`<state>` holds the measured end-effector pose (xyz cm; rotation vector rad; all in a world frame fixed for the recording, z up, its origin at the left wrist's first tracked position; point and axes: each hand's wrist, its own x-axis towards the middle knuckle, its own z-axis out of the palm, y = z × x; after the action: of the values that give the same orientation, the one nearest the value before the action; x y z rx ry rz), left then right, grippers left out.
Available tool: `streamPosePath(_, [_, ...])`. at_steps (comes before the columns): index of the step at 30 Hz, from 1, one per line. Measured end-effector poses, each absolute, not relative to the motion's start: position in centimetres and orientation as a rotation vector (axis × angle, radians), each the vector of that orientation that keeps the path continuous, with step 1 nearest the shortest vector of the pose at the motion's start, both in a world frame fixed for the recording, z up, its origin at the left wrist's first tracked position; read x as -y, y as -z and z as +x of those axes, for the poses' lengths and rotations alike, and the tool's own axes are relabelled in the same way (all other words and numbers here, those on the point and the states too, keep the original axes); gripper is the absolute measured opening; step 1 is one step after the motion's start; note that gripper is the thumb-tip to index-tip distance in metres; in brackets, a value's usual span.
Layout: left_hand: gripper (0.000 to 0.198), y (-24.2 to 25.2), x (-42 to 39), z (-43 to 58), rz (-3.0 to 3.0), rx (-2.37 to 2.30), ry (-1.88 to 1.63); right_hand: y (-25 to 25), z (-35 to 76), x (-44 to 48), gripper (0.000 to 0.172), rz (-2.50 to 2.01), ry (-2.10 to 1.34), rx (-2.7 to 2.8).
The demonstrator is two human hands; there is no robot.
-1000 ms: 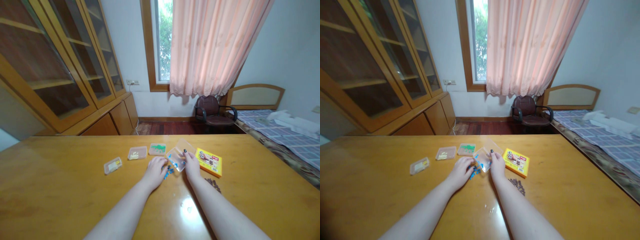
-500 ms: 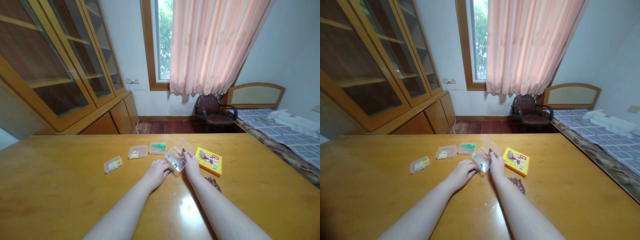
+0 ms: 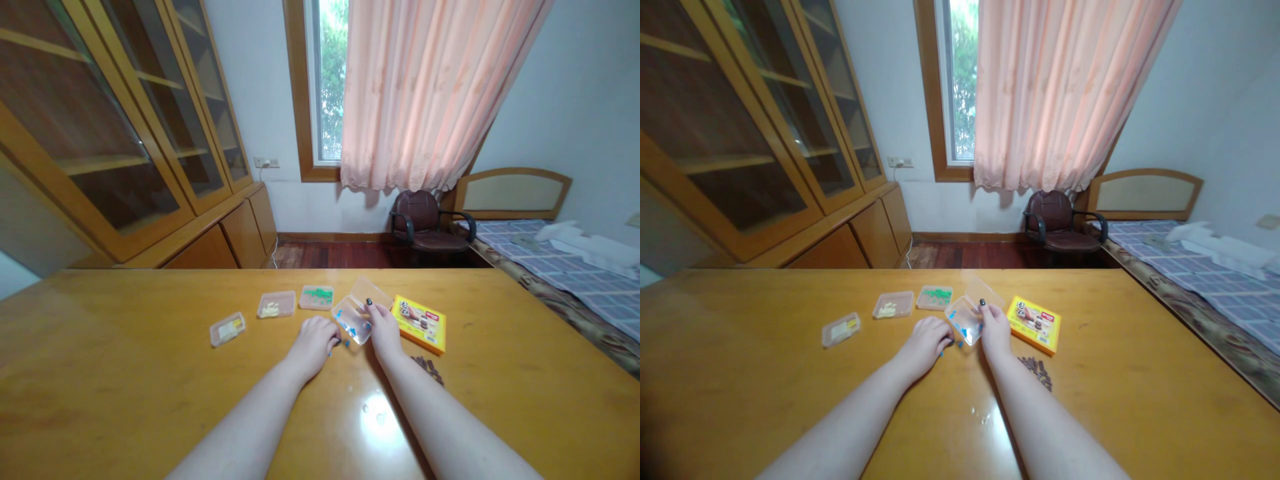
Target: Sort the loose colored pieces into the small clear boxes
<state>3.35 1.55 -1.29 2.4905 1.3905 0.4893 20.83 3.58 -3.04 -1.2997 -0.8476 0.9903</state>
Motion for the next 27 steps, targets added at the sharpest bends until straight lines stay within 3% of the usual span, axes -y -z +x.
streamPosePath(10, [0.005,1.2,-1.9,3.2,2.353,-1.569,-0.665,3.1,21.0,-3.5,0.036,-1.320,-0.976,0.887])
streamPosePath(21, [0.012,1.4,-2.4,1.9,2.061,-1.674,-1.383,2.8,20.7,-3.3,0.038,-1.355,-0.995,1.001])
streamPosePath(27, [0.013,0.6,-1.4,2.5,2.326,-1.445,-1.259,2.3,20.2,-2.9,0.037,-1.357,-1.014,1.127])
